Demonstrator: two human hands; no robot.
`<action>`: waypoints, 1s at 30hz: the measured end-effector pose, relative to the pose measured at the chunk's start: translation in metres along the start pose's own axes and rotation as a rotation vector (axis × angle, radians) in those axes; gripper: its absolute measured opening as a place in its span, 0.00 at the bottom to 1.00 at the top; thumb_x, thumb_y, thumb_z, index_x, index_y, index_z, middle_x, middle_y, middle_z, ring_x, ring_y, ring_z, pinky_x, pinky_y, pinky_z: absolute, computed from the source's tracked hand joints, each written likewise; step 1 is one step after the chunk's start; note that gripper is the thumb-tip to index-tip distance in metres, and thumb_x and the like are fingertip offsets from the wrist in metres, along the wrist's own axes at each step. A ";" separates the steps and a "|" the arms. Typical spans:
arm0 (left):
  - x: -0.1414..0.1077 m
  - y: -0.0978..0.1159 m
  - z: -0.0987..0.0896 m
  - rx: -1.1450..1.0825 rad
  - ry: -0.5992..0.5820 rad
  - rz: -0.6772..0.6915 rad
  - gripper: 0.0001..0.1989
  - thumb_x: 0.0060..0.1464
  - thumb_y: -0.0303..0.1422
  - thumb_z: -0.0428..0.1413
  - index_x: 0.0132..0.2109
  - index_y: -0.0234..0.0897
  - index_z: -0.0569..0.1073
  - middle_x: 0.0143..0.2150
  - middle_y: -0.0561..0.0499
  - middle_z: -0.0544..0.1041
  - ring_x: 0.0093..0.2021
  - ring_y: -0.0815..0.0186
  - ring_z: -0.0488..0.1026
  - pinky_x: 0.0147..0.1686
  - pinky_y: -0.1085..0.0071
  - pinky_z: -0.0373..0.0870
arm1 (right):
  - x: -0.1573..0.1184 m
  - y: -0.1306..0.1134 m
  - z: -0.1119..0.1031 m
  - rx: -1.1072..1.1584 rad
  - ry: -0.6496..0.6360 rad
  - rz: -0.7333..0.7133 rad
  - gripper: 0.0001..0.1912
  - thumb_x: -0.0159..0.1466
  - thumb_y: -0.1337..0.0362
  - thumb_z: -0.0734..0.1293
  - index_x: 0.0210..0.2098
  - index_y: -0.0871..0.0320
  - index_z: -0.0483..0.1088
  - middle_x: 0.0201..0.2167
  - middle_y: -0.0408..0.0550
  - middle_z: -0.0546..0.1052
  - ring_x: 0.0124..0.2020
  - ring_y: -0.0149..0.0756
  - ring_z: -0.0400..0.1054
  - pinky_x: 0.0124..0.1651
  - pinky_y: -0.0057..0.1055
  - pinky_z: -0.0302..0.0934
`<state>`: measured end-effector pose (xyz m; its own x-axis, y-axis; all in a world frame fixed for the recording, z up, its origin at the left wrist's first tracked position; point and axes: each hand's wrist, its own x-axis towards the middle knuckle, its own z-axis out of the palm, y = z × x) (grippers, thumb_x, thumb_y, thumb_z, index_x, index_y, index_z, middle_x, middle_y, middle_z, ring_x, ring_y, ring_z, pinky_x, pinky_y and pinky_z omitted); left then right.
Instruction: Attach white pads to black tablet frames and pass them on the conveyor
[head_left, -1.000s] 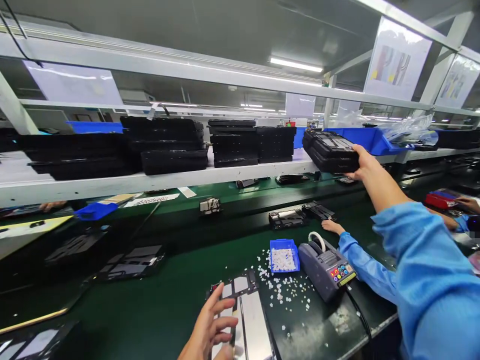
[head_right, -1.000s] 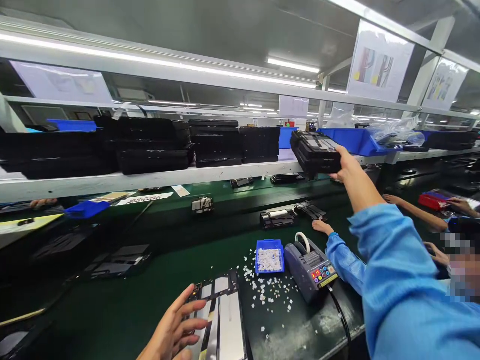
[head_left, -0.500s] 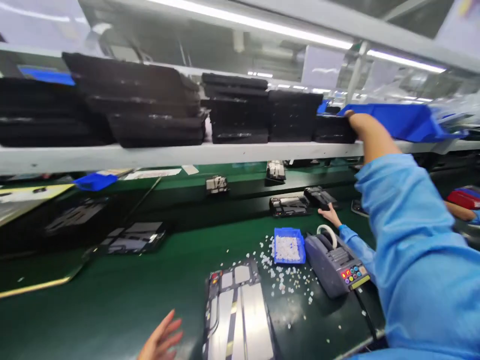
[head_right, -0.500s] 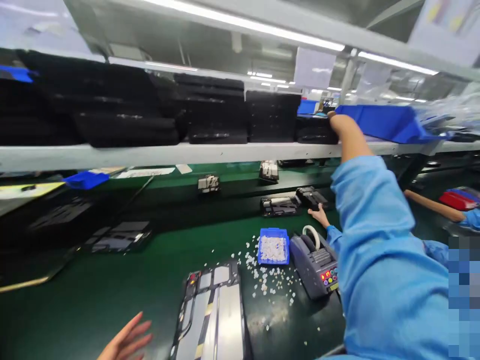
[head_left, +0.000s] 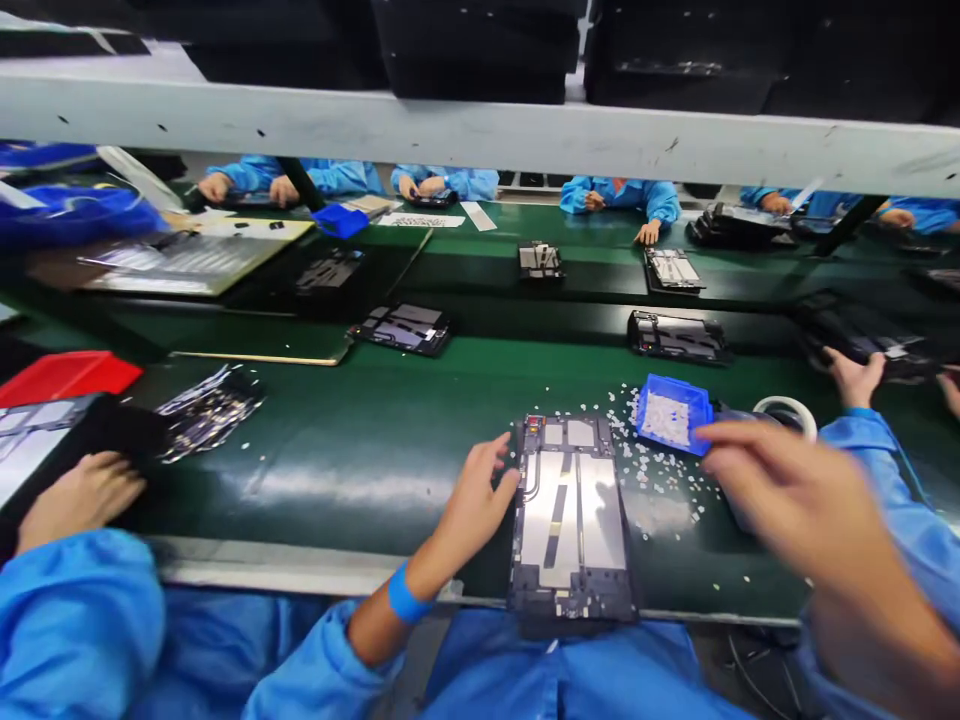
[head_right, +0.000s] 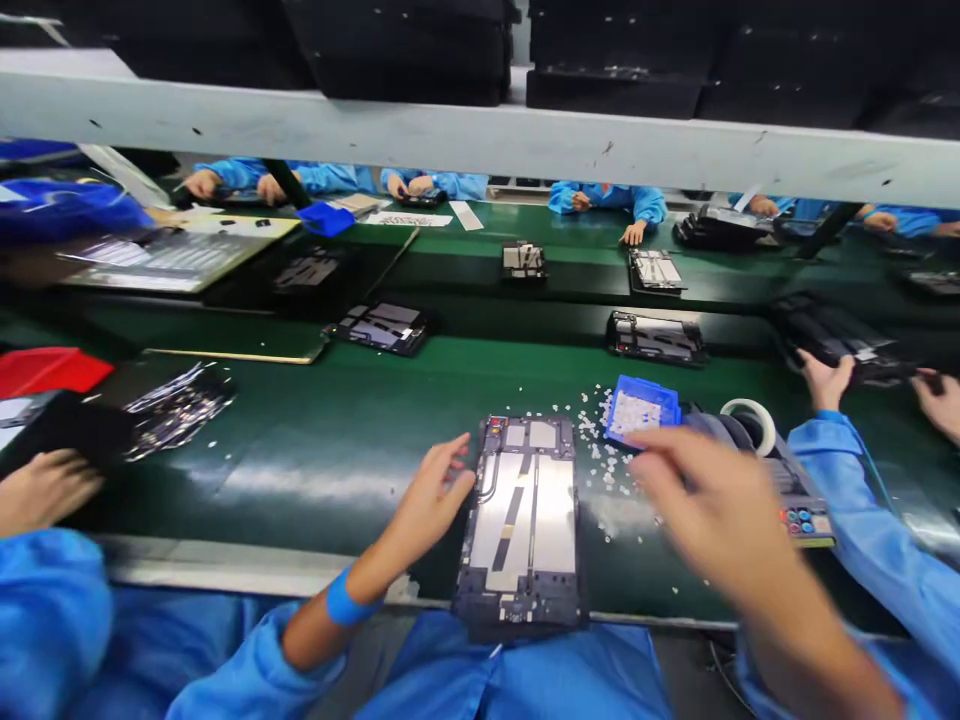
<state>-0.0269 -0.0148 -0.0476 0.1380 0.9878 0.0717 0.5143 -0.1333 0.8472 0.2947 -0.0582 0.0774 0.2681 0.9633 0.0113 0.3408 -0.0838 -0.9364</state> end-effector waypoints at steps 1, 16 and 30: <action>0.012 0.005 -0.003 0.108 0.002 0.074 0.23 0.65 0.32 0.53 0.65 0.38 0.72 0.56 0.41 0.75 0.55 0.54 0.73 0.59 0.55 0.70 | -0.006 0.003 0.014 -0.071 -0.077 -0.069 0.10 0.62 0.54 0.76 0.43 0.45 0.83 0.44 0.49 0.83 0.46 0.49 0.76 0.53 0.45 0.71; 0.077 0.000 -0.008 0.450 -0.097 0.429 0.10 0.68 0.27 0.50 0.43 0.38 0.76 0.42 0.47 0.78 0.45 0.58 0.73 0.48 0.62 0.68 | 0.079 0.039 0.144 -0.447 -0.416 -0.340 0.16 0.70 0.68 0.62 0.47 0.52 0.81 0.48 0.49 0.84 0.50 0.44 0.77 0.56 0.38 0.65; 0.064 0.006 0.008 0.126 0.072 0.116 0.07 0.64 0.29 0.54 0.44 0.38 0.77 0.42 0.48 0.81 0.43 0.62 0.76 0.46 0.66 0.72 | 0.072 0.040 0.171 -0.124 -0.491 -0.225 0.03 0.65 0.65 0.68 0.36 0.53 0.75 0.33 0.40 0.81 0.34 0.34 0.74 0.38 0.28 0.61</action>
<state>-0.0081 0.0465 -0.0425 0.1438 0.9679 0.2063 0.6011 -0.2510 0.7587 0.1737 0.0516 -0.0191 -0.2650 0.9642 0.0134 0.4529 0.1367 -0.8810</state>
